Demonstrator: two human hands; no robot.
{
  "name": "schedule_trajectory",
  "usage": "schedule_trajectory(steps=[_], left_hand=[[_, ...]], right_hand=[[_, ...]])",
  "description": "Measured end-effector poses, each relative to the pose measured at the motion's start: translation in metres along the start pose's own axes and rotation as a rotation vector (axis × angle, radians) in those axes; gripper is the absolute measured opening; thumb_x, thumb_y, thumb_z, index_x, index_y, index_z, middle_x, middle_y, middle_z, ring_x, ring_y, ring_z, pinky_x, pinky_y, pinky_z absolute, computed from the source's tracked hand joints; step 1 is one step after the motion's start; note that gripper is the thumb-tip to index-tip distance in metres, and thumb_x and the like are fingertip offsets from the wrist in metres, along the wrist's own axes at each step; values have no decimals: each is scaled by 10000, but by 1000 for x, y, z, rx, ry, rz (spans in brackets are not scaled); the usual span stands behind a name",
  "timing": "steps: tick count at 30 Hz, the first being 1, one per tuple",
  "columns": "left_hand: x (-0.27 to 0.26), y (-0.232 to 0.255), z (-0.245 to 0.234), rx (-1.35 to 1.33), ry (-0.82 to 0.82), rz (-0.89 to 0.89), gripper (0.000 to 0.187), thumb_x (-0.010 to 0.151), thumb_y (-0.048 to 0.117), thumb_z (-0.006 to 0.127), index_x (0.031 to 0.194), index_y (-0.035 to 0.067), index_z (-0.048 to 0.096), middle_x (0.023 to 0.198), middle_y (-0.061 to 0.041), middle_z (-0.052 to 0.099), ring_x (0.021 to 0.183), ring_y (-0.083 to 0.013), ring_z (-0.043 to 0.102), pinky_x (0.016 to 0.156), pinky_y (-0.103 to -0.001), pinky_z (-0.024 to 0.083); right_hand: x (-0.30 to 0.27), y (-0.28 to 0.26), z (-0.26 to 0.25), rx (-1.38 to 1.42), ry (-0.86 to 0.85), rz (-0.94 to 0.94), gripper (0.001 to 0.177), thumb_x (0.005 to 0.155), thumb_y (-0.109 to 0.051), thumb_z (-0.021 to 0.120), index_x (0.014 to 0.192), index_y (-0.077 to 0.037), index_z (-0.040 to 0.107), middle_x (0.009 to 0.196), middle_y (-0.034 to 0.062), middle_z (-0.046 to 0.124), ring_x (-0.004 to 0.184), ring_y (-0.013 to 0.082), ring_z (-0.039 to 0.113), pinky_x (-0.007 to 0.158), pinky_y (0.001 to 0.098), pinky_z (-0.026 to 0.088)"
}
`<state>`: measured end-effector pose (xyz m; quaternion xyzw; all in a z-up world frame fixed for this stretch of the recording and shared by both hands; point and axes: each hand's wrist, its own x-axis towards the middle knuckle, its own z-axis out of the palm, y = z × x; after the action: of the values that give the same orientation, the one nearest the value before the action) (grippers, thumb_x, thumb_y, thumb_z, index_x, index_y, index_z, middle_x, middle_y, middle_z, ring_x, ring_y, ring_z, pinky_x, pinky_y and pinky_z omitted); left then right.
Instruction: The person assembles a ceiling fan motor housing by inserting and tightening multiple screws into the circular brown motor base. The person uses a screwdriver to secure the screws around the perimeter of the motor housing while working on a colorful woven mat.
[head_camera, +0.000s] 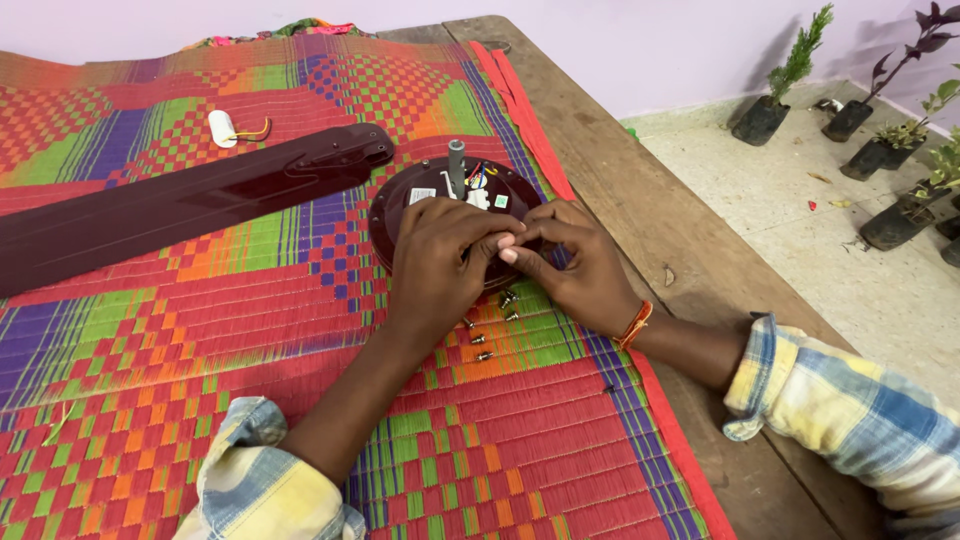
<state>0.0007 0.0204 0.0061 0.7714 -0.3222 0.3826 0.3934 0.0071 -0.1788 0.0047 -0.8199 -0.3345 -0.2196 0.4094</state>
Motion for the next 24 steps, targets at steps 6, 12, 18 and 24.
schedule_trajectory(steps=[6, 12, 18, 24], left_hand=[[0, 1, 3, -8, -9, -51, 140, 932, 120, 716, 1058, 131, 775, 939, 8, 757, 931, -186, 663, 973, -383, 417], [-3, -1, 2, -17, -25, 20, 188, 947, 73, 687, 1096, 144, 777, 991, -2, 759, 1004, -186, 676, 983, -388, 432], [-5, -2, 4, -20, 3, -33, 156, 909, 65, 712, 1017, 146, 791, 952, 8, 765, 969, -182, 692, 976, -370, 450], [-4, -3, 3, -20, -17, -36, 135, 871, 110, 750, 997, 134, 793, 940, 4, 764, 947, -187, 683, 969, -371, 447]], right_hand=[[0, 9, 0, 127, -26, 53, 153, 930, -162, 779, 1049, -65, 789, 1054, 56, 700, 962, 157, 654, 850, 300, 519], [0, 10, -4, 109, -68, -27, 154, 972, -146, 750, 1101, -70, 786, 1091, 64, 698, 1034, 168, 651, 925, 315, 509], [0, 8, -5, 140, -53, 28, 162, 911, -167, 813, 996, -45, 749, 1057, 64, 684, 1054, 160, 653, 975, 319, 501], [0, 9, -4, 137, -59, 54, 126, 904, -157, 822, 950, -55, 766, 1036, 57, 695, 1026, 151, 661, 951, 316, 510]])
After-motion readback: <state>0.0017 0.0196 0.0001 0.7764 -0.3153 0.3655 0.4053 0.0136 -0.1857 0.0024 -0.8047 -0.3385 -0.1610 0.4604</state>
